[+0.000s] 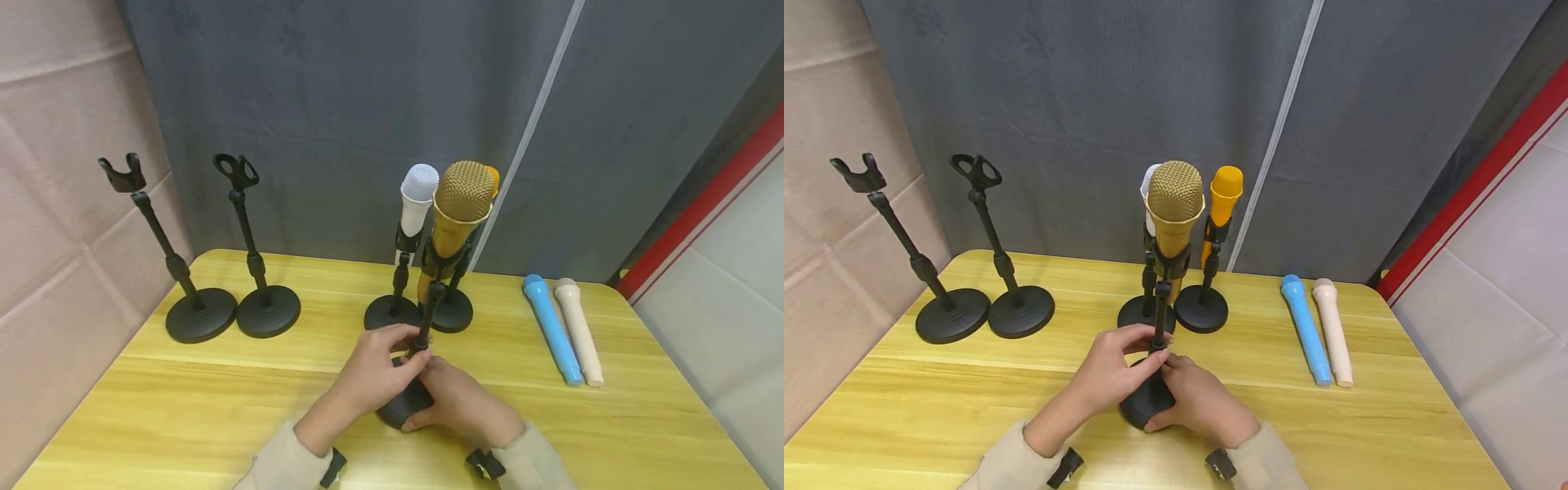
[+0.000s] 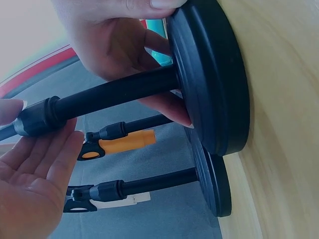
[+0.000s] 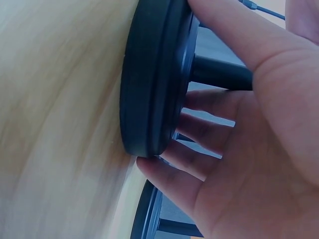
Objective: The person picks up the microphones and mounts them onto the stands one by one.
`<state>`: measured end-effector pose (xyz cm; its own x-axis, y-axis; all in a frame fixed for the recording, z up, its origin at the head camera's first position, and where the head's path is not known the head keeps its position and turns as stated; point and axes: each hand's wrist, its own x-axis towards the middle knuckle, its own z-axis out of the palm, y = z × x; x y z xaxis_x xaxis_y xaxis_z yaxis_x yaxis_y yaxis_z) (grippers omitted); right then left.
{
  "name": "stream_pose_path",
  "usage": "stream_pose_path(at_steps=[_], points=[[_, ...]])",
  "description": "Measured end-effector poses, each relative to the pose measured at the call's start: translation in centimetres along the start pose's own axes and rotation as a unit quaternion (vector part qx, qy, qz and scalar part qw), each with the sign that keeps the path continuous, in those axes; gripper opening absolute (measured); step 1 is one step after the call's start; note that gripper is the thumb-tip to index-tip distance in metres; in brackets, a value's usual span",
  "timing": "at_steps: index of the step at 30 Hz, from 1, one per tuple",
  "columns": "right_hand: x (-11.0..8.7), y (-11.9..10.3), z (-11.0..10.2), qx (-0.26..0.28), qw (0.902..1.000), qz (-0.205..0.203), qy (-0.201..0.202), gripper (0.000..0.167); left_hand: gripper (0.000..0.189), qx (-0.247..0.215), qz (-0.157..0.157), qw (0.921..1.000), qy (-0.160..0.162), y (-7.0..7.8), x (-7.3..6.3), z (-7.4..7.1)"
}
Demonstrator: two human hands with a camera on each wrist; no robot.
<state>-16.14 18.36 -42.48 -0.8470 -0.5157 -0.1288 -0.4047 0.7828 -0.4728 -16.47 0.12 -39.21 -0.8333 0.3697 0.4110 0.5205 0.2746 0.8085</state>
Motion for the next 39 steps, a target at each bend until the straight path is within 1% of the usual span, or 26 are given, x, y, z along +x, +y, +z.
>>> stream_pose_path(at_steps=[6,9,13,17,19,25,31,34,39], points=[[-0.03,0.07,0.02,-0.010,0.9999,-0.007,0.001,0.102,0.018,0.008,0.002,0.9999,0.008,0.07,0.06,-0.12],[0.00,0.06,0.02,-0.008,1.0000,-0.003,-0.002,0.103,0.016,0.002,-0.006,0.9999,0.011,0.12,0.07,-0.16],[-0.02,0.05,0.05,-0.006,1.0000,0.002,-0.003,0.104,0.015,-0.004,-0.025,0.9996,0.010,0.12,0.07,-0.21],[-0.04,0.07,0.07,-0.008,1.0000,0.002,-0.005,0.105,0.015,0.000,-0.030,0.9995,0.008,-0.01,0.08,-0.17],[-0.02,0.08,0.08,-0.013,0.9999,-0.001,-0.005,0.104,0.017,0.000,-0.020,0.9998,0.009,-0.10,0.09,-0.12],[0.11,0.07,0.11,-0.039,0.9991,-0.015,0.005,0.102,0.019,-0.004,0.036,0.9992,0.019,-0.26,0.14,0.02],[0.10,0.05,0.12,-0.036,0.9993,-0.012,0.002,0.104,0.017,0.002,0.055,0.9981,0.028,-0.40,0.11,0.07],[0.08,0.06,0.11,-0.029,0.9995,-0.009,0.000,0.105,0.016,-0.005,0.046,0.9985,0.029,-0.26,0.13,0.06],[0.09,0.09,0.12,-0.027,0.9996,-0.007,0.004,0.106,0.024,-0.029,-0.007,0.9993,0.024,-0.02,0.20,-0.07]])
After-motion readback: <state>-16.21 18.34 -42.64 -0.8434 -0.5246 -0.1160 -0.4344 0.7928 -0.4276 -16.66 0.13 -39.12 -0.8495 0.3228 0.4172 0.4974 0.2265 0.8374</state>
